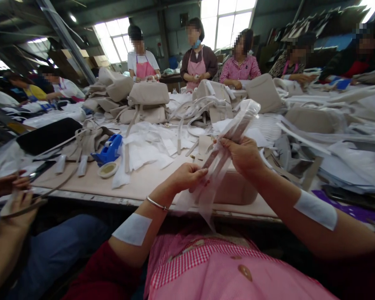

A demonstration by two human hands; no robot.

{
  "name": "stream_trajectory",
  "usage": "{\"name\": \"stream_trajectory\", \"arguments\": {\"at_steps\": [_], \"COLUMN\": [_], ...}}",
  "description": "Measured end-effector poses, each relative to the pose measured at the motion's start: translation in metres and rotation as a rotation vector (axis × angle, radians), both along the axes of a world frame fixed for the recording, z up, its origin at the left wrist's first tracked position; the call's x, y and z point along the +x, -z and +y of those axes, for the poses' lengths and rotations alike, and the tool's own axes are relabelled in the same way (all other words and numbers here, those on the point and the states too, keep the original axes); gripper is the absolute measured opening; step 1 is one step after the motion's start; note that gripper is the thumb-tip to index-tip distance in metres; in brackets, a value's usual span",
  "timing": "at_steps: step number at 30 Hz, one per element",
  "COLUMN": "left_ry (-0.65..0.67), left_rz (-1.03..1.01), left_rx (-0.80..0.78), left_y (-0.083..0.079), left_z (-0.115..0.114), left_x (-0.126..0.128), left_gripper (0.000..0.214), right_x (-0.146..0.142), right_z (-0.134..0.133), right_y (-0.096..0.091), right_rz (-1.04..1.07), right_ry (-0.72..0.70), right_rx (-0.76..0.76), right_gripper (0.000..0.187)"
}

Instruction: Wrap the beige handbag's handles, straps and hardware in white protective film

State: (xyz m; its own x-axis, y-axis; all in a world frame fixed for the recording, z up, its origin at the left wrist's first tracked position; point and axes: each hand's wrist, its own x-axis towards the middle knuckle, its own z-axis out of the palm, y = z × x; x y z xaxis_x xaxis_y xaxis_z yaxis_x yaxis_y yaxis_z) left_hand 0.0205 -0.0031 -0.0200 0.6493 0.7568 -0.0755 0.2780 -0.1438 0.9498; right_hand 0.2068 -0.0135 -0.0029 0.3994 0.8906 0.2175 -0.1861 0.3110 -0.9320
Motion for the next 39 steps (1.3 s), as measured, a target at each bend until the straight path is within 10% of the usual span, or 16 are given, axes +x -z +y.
{"name": "stream_trajectory", "arguments": {"at_steps": [18, 39], "left_ry": [-0.044, -0.045], "left_rz": [-0.02, 0.06], "left_rx": [0.151, -0.024], "left_y": [-0.004, 0.007], "left_z": [0.003, 0.0], "left_x": [0.004, -0.002], "left_gripper": [0.04, 0.037], "right_x": [-0.013, -0.001], "right_z": [-0.007, -0.003], "right_y": [0.011, 0.009], "right_rz": [-0.057, 0.009], "right_ry": [-0.089, -0.017], "right_rx": [-0.092, -0.03], "right_gripper": [0.019, 0.015]}}
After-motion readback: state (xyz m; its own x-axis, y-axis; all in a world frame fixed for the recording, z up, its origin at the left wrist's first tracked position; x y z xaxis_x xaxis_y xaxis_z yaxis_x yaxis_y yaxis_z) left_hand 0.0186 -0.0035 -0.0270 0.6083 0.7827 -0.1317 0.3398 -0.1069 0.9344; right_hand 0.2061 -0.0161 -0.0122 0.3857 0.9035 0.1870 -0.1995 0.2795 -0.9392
